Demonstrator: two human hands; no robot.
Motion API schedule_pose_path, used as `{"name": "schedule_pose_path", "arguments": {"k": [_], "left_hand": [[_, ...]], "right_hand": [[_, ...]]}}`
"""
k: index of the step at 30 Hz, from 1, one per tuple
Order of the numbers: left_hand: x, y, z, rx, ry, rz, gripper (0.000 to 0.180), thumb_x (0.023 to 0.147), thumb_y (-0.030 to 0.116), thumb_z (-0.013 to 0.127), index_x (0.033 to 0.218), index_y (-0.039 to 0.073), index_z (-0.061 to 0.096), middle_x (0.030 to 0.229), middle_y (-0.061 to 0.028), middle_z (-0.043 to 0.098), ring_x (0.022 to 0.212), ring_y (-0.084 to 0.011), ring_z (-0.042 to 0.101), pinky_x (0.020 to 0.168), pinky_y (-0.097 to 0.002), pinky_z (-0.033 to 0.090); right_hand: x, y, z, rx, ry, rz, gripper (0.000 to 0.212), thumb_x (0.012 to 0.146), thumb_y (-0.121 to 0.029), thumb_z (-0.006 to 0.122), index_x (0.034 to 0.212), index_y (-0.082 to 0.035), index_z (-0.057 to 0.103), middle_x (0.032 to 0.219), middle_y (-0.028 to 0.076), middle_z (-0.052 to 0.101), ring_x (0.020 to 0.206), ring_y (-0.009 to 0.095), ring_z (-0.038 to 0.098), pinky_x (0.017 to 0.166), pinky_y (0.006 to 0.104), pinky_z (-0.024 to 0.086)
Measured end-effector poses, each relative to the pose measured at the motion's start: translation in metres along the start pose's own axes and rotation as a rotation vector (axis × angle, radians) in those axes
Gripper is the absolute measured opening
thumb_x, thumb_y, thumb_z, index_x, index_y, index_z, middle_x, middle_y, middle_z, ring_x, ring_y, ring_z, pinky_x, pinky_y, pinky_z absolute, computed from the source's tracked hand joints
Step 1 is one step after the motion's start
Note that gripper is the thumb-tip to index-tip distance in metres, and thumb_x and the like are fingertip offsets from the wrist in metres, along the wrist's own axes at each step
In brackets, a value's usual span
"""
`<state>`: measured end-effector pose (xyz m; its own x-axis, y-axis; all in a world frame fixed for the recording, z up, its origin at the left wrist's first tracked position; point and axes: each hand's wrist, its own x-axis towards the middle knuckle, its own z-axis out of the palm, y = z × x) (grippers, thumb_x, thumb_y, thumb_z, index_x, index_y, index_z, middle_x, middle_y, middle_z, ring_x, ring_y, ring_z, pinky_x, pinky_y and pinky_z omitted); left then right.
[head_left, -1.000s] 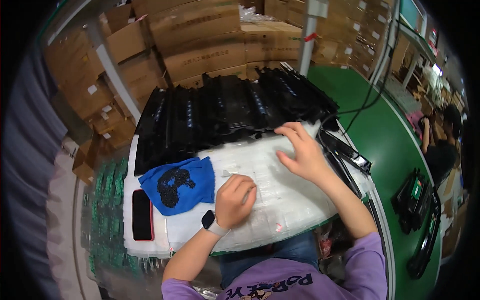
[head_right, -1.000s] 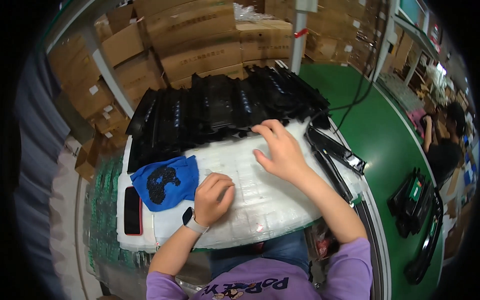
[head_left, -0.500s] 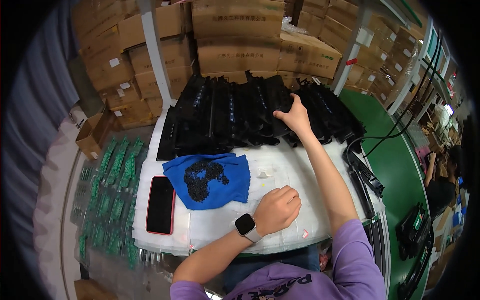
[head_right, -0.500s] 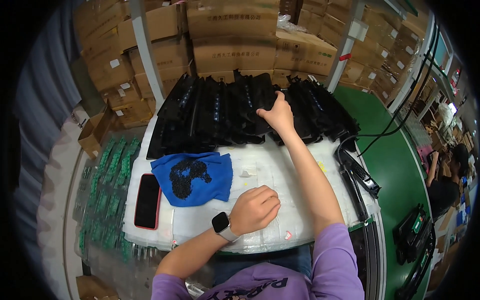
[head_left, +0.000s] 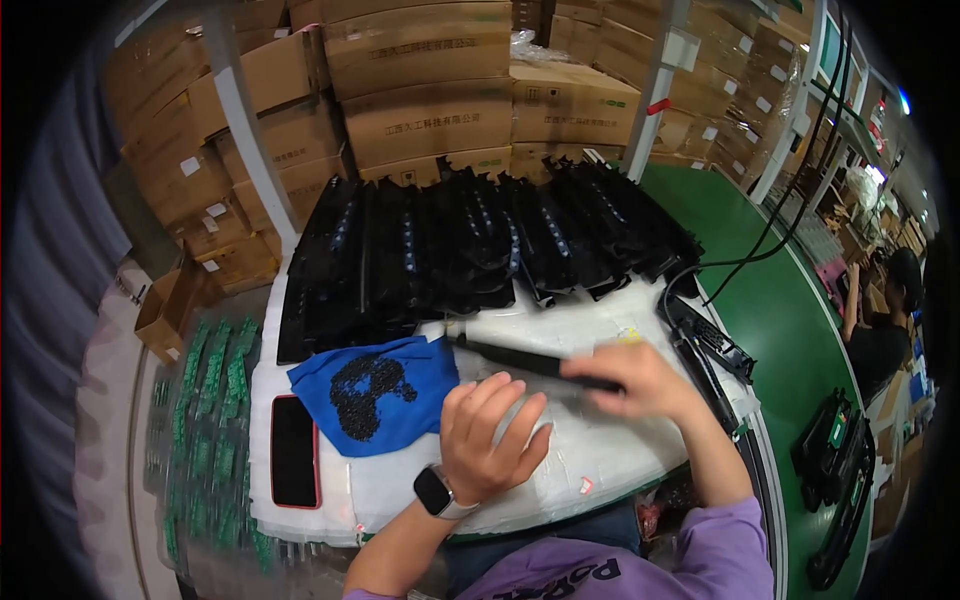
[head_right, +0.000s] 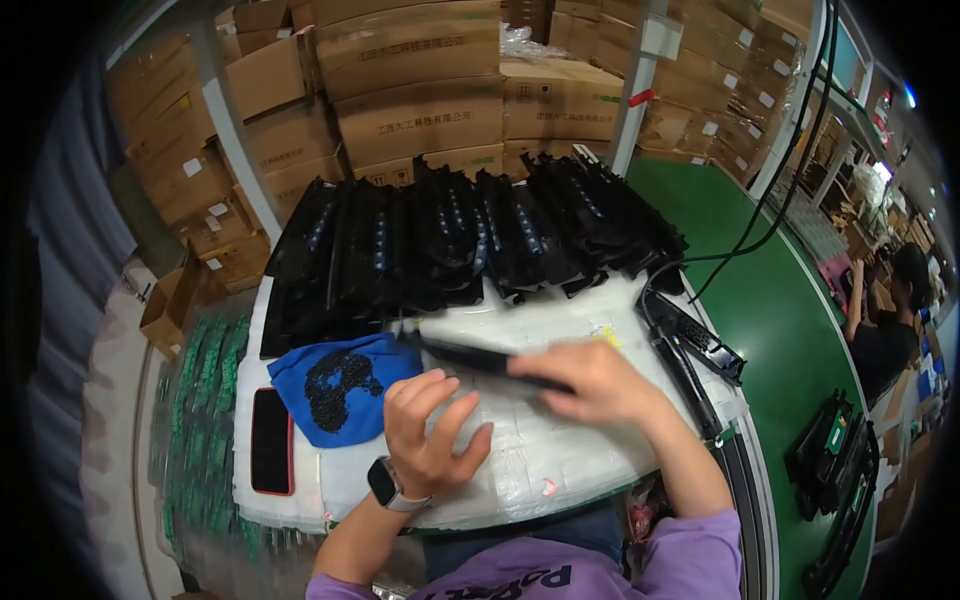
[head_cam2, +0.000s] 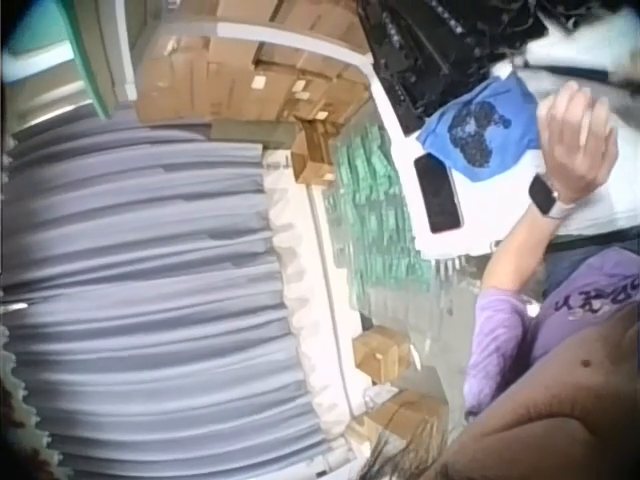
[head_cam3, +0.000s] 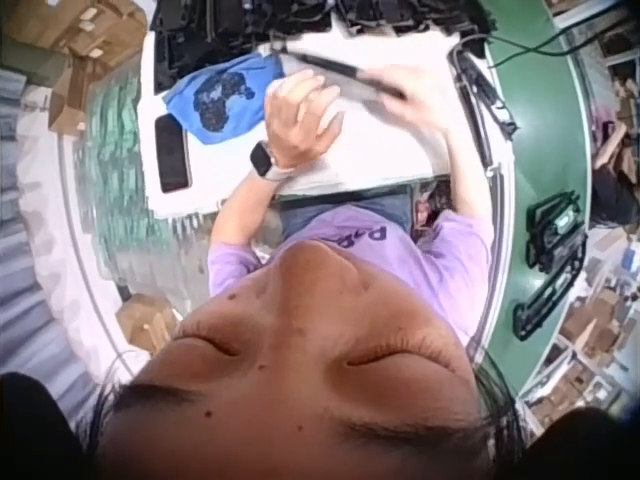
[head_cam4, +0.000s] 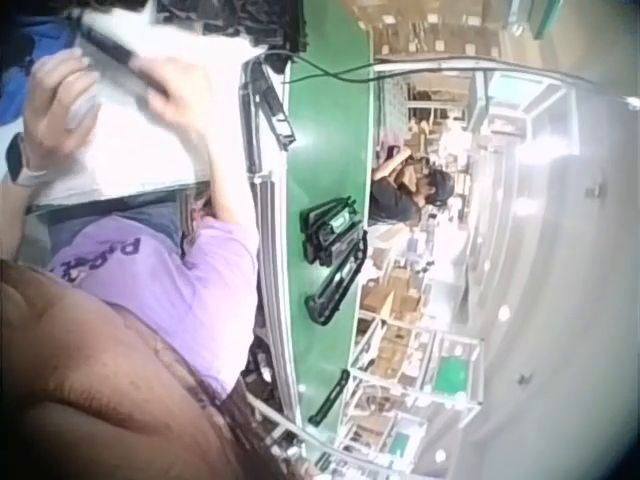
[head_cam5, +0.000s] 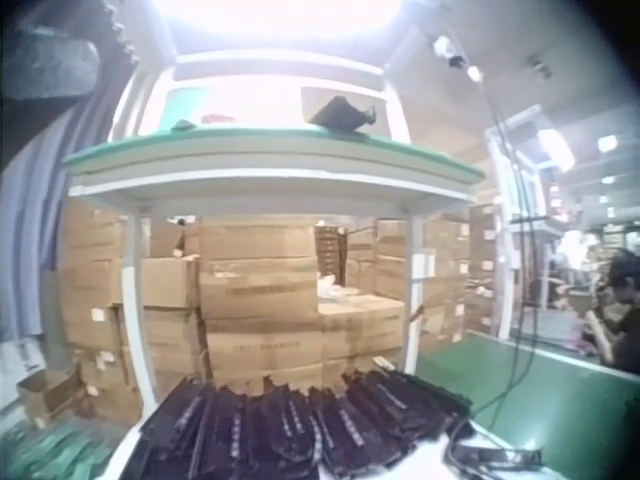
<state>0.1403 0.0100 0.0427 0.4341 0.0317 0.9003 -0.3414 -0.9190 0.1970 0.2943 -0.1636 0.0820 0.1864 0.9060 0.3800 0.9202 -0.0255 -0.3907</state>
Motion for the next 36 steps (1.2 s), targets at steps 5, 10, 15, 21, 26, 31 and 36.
{"name": "schedule_pose_path", "arguments": {"k": [5, 10, 15, 21, 26, 31, 36], "left_hand": [[-0.013, -0.002, 0.023, 0.013, -0.701, 0.040, 0.050, 0.073, 0.032, 0.068, 0.111, 0.004, 0.053, 0.111, -0.0118, 0.052, 0.108, -0.0300, 0.048, 0.091, -0.0437, 0.035], [-0.017, -0.003, 0.031, -0.018, -0.847, 0.027, 0.045, 0.073, 0.029, 0.067, 0.109, 0.004, 0.054, 0.105, -0.0087, 0.054, 0.103, -0.0267, 0.049, 0.081, -0.0377, 0.043], [-0.012, -0.004, 0.034, -0.116, -0.843, -0.006, 0.042, 0.072, 0.028, 0.068, 0.105, 0.004, 0.057, 0.101, -0.0074, 0.055, 0.098, -0.0250, 0.050, 0.077, -0.0351, 0.045], [-0.015, -0.008, 0.034, -0.147, -0.849, -0.002, 0.041, 0.072, 0.027, 0.067, 0.104, 0.005, 0.055, 0.102, -0.0070, 0.052, 0.102, -0.0245, 0.047, 0.078, -0.0356, 0.045], [-0.019, -0.008, 0.031, -0.100, -0.829, 0.002, 0.042, 0.071, 0.026, 0.069, 0.105, 0.004, 0.056, 0.102, -0.0071, 0.054, 0.102, -0.0248, 0.049, 0.077, -0.0339, 0.046], [-0.014, -0.004, 0.026, -0.125, -0.785, -0.002, 0.045, 0.072, 0.024, 0.069, 0.109, 0.002, 0.054, 0.107, -0.0101, 0.054, 0.105, -0.0273, 0.050, 0.080, -0.0360, 0.045], [-0.015, -0.004, 0.022, -0.226, -0.306, -0.336, 0.048, 0.072, 0.012, 0.069, 0.114, 0.001, 0.050, 0.115, -0.0159, 0.052, 0.106, -0.0322, 0.050, 0.089, -0.0402, 0.041]], "right_hand": [[-0.050, 0.005, 0.005, -0.102, -0.292, 0.047, 0.032, 0.068, -0.011, 0.068, 0.099, -0.010, 0.061, 0.080, 0.006, 0.060, 0.076, 0.023, 0.059, 0.065, 0.0345, 0.050], [0.003, 0.025, -0.002, -0.096, -0.002, -0.053, 0.023, 0.069, -0.012, 0.068, 0.091, -0.008, 0.064, 0.078, 0.006, 0.059, 0.076, 0.023, 0.058, 0.062, 0.0346, 0.049], [0.092, 0.074, 0.011, -0.467, 0.250, -0.141, 0.034, 0.062, -0.003, 0.066, 0.095, -0.009, 0.061, 0.086, 0.005, 0.053, 0.084, 0.022, 0.055, 0.061, 0.0327, 0.048], [0.125, 0.095, 0.052, -0.749, 0.244, 0.129, 0.037, 0.058, -0.003, 0.068, 0.094, -0.004, 0.057, 0.084, 0.007, 0.053, 0.086, 0.024, 0.053, 0.062, 0.0329, 0.049], [0.121, 0.094, 0.048, -0.706, 0.271, 0.142, 0.033, 0.063, -0.003, 0.068, 0.095, -0.003, 0.062, 0.079, 0.008, 0.056, 0.084, 0.025, 0.055, 0.065, 0.0335, 0.050], [0.104, 0.061, 0.017, -0.167, 0.600, 0.204, 0.021, 0.069, -0.002, 0.065, 0.089, -0.004, 0.066, 0.071, 0.008, 0.060, 0.071, 0.020, 0.059, 0.064, 0.0313, 0.049], [0.076, 0.011, 0.002, 0.299, 0.491, 0.262, 0.025, 0.071, -0.004, 0.068, 0.097, -0.003, 0.066, 0.074, 0.004, 0.060, 0.070, 0.010, 0.057, 0.068, 0.0248, 0.047]]}}
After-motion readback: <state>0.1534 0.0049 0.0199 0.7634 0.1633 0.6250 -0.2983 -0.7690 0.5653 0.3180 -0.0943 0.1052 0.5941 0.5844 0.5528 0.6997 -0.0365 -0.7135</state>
